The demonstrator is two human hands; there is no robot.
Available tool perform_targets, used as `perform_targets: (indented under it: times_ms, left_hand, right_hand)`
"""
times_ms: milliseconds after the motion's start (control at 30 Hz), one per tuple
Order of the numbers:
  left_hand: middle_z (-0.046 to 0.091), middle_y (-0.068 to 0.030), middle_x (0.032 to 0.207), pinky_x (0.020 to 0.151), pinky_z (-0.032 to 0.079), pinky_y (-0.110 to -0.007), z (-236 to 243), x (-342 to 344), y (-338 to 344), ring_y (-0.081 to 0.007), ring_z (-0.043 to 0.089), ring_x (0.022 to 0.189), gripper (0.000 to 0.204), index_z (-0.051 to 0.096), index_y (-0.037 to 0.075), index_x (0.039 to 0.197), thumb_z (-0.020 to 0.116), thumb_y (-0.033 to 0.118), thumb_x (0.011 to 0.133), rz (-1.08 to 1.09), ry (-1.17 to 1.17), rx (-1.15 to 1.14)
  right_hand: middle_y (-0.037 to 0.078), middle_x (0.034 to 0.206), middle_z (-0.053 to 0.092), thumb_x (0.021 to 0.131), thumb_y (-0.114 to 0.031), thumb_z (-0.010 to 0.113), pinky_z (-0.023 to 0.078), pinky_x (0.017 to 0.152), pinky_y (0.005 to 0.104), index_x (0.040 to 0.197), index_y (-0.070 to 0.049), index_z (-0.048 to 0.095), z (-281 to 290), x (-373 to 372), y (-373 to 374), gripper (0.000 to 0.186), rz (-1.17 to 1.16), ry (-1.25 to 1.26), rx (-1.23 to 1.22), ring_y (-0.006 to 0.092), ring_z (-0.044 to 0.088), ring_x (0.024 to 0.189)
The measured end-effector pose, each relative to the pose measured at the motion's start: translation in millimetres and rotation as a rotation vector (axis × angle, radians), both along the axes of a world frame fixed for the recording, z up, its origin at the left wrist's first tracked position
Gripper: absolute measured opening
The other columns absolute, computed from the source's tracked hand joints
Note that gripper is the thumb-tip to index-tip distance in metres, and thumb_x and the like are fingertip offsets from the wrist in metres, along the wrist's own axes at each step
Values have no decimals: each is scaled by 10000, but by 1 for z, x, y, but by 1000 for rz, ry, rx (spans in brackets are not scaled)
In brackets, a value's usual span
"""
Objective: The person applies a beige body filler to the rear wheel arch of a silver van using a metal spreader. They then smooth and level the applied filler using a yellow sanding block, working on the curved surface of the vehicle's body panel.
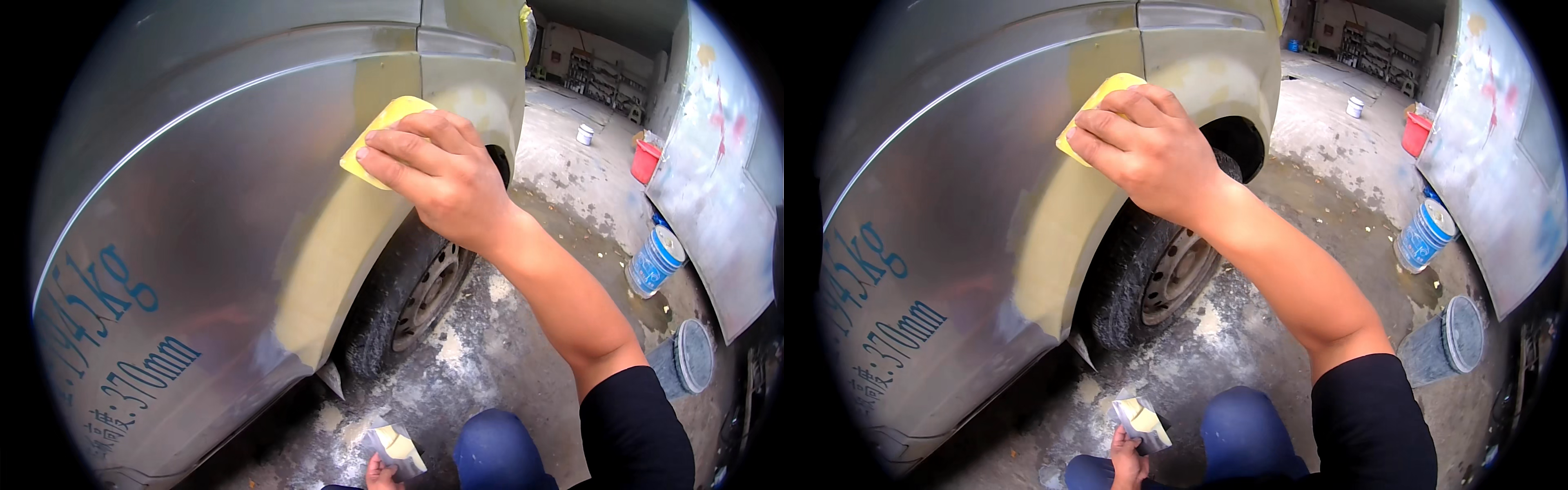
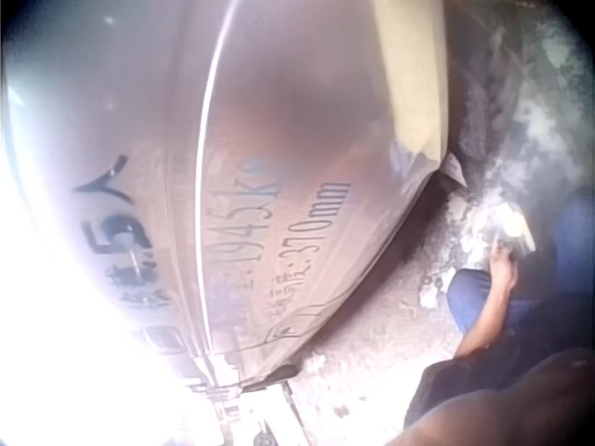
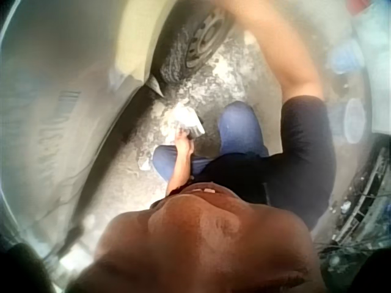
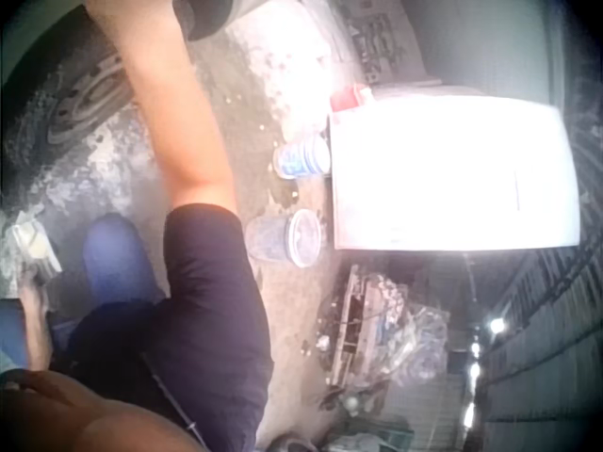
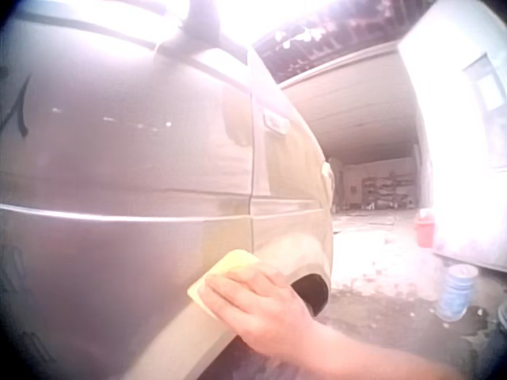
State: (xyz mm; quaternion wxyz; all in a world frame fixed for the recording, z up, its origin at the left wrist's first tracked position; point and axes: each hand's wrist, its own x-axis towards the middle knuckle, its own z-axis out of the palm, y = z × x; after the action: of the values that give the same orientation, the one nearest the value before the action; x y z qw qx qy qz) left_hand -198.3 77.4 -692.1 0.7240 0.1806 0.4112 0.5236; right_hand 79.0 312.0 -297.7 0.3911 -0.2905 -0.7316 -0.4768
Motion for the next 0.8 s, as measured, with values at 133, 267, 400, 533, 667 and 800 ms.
perform_targets:
  times_ms: [133, 267, 400, 533, 667, 800]
  left_hand:
    - [627, -158, 1219, 987, 485, -398, 0, 1, 2, -259, 614, 1112, 528, 512, -37, 1261, 396, -115, 752, 22, 14, 5]
    - [625, -165, 1219, 990, 484, -404, 9, 4, 3, -269, 612, 1114, 537, 507, -40, 1268, 397, -111, 747, 11, -9, -2]
    - [628, -162, 1213, 1000, 481, -411, 20, 7, 3, -273, 614, 1115, 539, 506, -42, 1268, 403, -109, 743, 23, -33, 19]
    - [613, -158, 1240, 1020, 470, -417, 53, 16, 8, -273, 595, 1155, 546, 501, -33, 1280, 420, -89, 743, 49, -76, 85]
    - [579, -155, 1289, 1048, 449, -426, 116, 25, 22, -280, 565, 1203, 572, 475, -18, 1312, 447, -54, 741, 112, -82, 257]
    - [516, -159, 1355, 1097, 391, -438, 191, 36, 49, -292, 513, 1258, 639, 389, -17, 1392, 496, 2, 763, 176, -129, 454]
  right_hand:
    - [-25, 1045, 645, 783, -117, 587, 438, 938, 370, 1027, -117, 672, -10, 0, 7, 259, -28, -56, -87, 188, 575, 1022]
    - [-16, 1055, 644, 783, -120, 588, 440, 927, 375, 1041, -105, 668, -22, 4, -3, 271, -71, -71, -219, 197, 574, 1032]
    - [-6, 1064, 645, 781, -132, 596, 439, 928, 377, 1047, -93, 664, -33, 9, -17, 277, -78, -70, -324, 201, 574, 1040]
    - [1, 1065, 645, 778, -153, 606, 438, 931, 379, 1041, -88, 662, -58, 29, -24, 277, -67, -85, -326, 201, 573, 1034]
    - [50, 1091, 644, 791, -66, 642, 483, 887, 383, 1103, -47, 652, -76, 38, -41, 313, 78, 72, -440, 249, 596, 1001]
    - [119, 1118, 638, 882, -23, 637, 503, 875, 324, 1194, 3, 623, -97, 5, -99, 313, 521, 703, -739, 225, 612, 1022]
